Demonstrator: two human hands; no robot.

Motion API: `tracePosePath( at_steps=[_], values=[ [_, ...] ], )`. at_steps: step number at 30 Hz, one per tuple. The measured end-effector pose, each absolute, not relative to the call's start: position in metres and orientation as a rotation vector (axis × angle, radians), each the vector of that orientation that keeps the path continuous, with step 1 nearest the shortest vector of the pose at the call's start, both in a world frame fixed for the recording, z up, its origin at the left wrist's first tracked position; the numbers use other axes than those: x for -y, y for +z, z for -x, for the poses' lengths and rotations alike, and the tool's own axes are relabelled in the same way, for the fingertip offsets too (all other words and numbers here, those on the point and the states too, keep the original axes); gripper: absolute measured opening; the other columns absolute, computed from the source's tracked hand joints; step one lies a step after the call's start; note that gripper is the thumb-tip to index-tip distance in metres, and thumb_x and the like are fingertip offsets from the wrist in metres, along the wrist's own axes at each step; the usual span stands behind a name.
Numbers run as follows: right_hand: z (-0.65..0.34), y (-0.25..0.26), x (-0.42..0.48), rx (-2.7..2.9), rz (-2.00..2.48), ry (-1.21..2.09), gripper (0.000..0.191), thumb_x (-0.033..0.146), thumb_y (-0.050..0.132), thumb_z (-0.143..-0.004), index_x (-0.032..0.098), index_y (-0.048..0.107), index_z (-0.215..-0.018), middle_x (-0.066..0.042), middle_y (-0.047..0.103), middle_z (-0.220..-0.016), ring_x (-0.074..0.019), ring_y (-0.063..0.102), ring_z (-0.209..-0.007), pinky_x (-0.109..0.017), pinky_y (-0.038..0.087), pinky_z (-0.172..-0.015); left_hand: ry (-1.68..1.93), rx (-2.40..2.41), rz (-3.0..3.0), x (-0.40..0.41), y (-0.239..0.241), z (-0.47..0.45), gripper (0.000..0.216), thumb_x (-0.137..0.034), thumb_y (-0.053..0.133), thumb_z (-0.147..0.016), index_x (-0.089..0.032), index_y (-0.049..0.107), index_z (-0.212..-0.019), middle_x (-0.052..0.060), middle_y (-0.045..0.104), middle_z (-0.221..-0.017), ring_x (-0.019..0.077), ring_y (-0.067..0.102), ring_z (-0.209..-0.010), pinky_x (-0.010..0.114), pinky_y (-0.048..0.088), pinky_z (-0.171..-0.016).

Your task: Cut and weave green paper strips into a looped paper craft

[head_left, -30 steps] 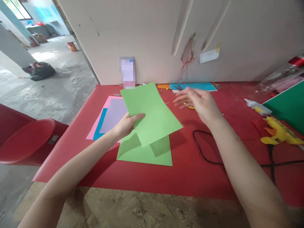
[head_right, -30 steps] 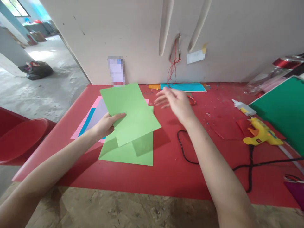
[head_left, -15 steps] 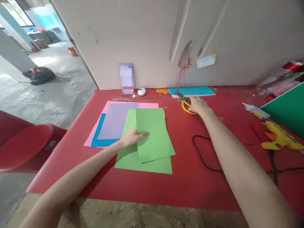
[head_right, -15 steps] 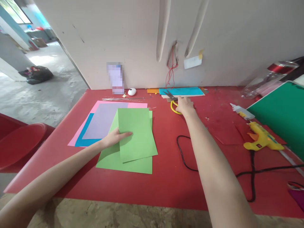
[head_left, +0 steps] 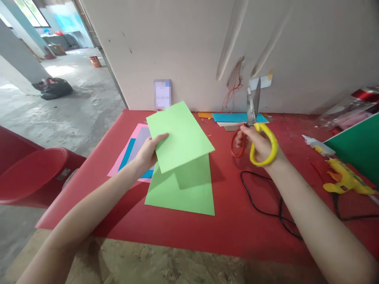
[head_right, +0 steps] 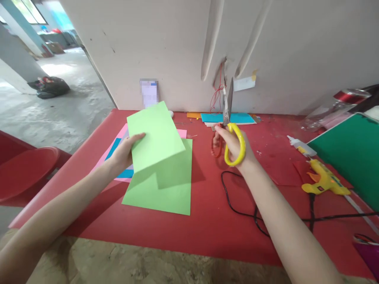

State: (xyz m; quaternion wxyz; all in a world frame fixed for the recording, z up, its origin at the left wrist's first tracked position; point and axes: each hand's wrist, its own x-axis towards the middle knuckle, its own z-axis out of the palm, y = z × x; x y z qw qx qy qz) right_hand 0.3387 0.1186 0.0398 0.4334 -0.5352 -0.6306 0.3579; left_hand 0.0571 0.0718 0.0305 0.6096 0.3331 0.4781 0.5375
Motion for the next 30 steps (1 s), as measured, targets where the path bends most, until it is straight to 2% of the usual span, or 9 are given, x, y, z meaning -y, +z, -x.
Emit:
tracePosePath(
  at_steps=[2, 4, 8, 13, 16, 21, 30],
  values=[
    [-0.318, 0.043, -0.098, 1.535, 1.247, 1.019, 0.027, 0.047, 0.045, -0.079, 0.023, 0.049, -0.090, -0.001, 0.055, -0.072, -0.0161, 0.059, -0.065, -0.033, 0.051, -0.062, 1.341, -1.071, -0.671, -0.076, 0.041, -0.046, 0.028, -0.026, 0.065, -0.071, -0.014, 0.060, -0.097, 0.008, 0.071, -0.089, 0.0223, 0.068, -0.082, 0.028, 0.058, -0.071],
    [-0.300, 0.043, -0.080, 1.488, 1.076, 1.290, 0.021, 0.035, 0.050, -0.076, 0.023, 0.051, -0.093, -0.004, 0.061, -0.082, -0.0184, 0.062, -0.077, -0.035, 0.052, -0.069, 1.425, -1.089, -0.626, -0.079, 0.048, -0.036, 0.021, -0.024, 0.061, -0.074, -0.015, 0.060, -0.093, 0.005, 0.070, -0.083, 0.0196, 0.068, -0.079, 0.023, 0.057, -0.064],
    [-0.279, 0.038, -0.051, 1.458, 0.676, 1.798, 0.044, 0.014, 0.050, -0.065, 0.021, 0.048, -0.108, -0.008, 0.063, -0.102, -0.0214, 0.059, -0.098, -0.040, 0.050, -0.081, 1.576, -1.153, -0.551, -0.083, 0.054, -0.025, 0.012, -0.021, 0.058, -0.077, -0.018, 0.059, -0.089, 0.002, 0.069, -0.077, 0.0170, 0.066, -0.078, 0.018, 0.053, -0.053],
    [-0.273, 0.039, -0.026, 1.389, 0.496, 2.158, 0.052, 0.012, 0.043, -0.064, 0.015, 0.048, -0.115, -0.010, 0.063, -0.098, -0.0209, 0.062, -0.081, -0.041, 0.050, -0.071, 1.601, -1.187, -0.564, -0.084, 0.053, -0.022, 0.015, -0.022, 0.057, -0.077, -0.017, 0.058, -0.092, 0.004, 0.068, -0.079, 0.0182, 0.066, -0.082, 0.019, 0.053, -0.054],
    [-0.272, 0.043, -0.018, 1.359, 0.475, 2.215, 0.049, 0.014, 0.042, -0.069, 0.015, 0.051, -0.117, -0.009, 0.063, -0.095, -0.0191, 0.062, -0.077, -0.039, 0.050, -0.072, 1.602, -1.152, -0.532, -0.084, 0.051, -0.024, 0.017, -0.022, 0.060, -0.074, -0.017, 0.059, -0.091, 0.004, 0.068, -0.078, 0.0193, 0.066, -0.080, 0.021, 0.054, -0.054],
    [-0.270, 0.044, -0.015, 1.307, 0.475, 2.239, 0.051, 0.012, 0.041, -0.069, 0.013, 0.048, -0.120, -0.010, 0.064, -0.091, -0.0199, 0.061, -0.073, -0.038, 0.049, -0.067, 1.574, -1.133, -0.481, -0.083, 0.047, -0.029, 0.017, -0.023, 0.063, -0.071, -0.017, 0.060, -0.087, 0.004, 0.070, -0.082, 0.0199, 0.067, -0.079, 0.021, 0.054, -0.053],
    [-0.272, 0.049, -0.014, 1.266, 0.413, 2.233, 0.048, 0.012, 0.042, -0.070, 0.012, 0.051, -0.118, -0.009, 0.063, -0.091, -0.0184, 0.061, -0.073, -0.037, 0.047, -0.069, 1.531, -1.069, -0.540, -0.082, 0.043, -0.028, 0.022, -0.026, 0.064, -0.071, -0.017, 0.061, -0.091, 0.004, 0.070, -0.084, 0.0209, 0.067, -0.079, 0.025, 0.054, -0.058]
  ],
)
